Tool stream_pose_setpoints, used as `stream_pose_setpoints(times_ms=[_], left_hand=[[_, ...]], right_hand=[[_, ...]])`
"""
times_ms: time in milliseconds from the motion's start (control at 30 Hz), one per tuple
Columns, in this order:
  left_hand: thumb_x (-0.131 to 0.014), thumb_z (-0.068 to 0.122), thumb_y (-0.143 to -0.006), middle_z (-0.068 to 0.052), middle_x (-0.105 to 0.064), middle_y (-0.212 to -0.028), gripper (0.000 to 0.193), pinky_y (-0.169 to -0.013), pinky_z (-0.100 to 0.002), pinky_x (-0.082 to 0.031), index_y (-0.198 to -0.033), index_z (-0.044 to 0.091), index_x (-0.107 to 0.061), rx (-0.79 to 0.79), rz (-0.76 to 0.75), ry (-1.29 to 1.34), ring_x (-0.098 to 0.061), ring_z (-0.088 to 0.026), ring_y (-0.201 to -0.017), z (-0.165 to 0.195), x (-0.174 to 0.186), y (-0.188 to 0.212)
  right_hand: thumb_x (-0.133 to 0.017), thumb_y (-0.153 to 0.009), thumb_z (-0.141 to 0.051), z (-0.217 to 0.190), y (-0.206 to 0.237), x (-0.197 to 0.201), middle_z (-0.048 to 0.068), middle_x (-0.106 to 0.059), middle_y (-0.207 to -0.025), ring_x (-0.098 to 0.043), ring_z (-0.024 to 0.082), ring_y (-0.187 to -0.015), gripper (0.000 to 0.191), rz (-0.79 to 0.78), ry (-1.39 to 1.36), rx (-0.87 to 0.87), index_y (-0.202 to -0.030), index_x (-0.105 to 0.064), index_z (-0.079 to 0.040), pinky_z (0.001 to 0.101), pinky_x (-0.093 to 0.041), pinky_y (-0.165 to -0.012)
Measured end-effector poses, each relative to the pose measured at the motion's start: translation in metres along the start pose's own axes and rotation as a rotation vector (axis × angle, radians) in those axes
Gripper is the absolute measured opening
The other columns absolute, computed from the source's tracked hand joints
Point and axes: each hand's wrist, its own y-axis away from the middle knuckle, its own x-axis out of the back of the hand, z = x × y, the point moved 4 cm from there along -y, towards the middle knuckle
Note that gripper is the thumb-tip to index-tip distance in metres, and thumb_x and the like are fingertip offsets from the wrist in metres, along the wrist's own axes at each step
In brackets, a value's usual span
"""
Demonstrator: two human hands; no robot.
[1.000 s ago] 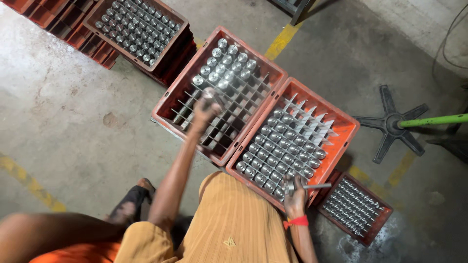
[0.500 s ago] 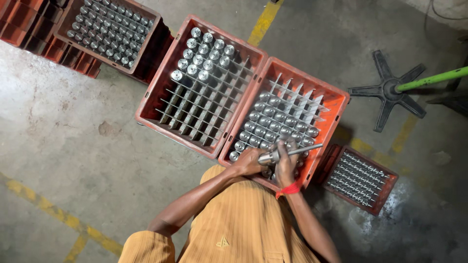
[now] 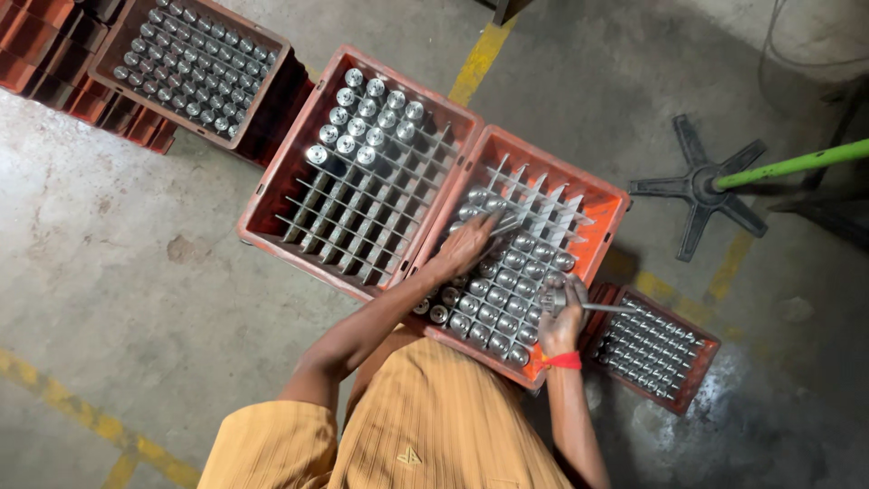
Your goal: The person transfers small cylindrical metal parts from one orange crate to another, placing them into a grid insert. The person then moves a full crate to a metal cart and retrieves an empty crate to continue the process.
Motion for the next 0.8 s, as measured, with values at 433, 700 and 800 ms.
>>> stream_pose_setpoints(times_ms=[433,700,800], left_hand=[[-0.075,0.004,-0.081,-0.016,-0.071,-0.11,0.031,-0.091,-0.048,-0.053,-0.112,0.011,-0.075,0.227,0.452,-0.166,-0.066,-0.036,-0.106,-0.056,0.116,0.029],[-0.086,0.025,-0.071,-0.038,-0.036,-0.149,0.055,-0.106,-0.064,-0.03,-0.12,0.007,-0.07,0.485,0.606,-0.671,-0.027,-0.053,-0.139,-0.149,0.253,0.064],[-0.087,0.024,-0.078,-0.027,-0.041,-0.153,0.044,-0.116,-0.062,-0.027,-0.116,0.008,-0.071,0.484,0.512,-0.607,-0.025,-0.046,-0.15,-0.151,0.258,0.059]], right_hand=[[-0.059,-0.104,-0.018,0.008,0.03,0.022,0.007,-0.072,-0.092,-0.069,0.02,-0.088,0.012,0.094,-0.106,-0.194,-0.107,-0.066,-0.009,0.0364,-0.056,-0.086],[-0.062,-0.111,-0.029,0.007,0.043,0.0,0.008,-0.07,-0.105,-0.069,0.022,-0.098,0.02,-0.131,0.038,-0.279,-0.108,-0.064,-0.009,0.042,-0.053,-0.098],[-0.06,-0.106,-0.031,0.027,0.044,-0.005,0.005,-0.069,-0.101,-0.07,0.023,-0.097,0.02,-0.137,0.126,-0.302,-0.102,-0.062,-0.011,0.0467,-0.056,-0.096]])
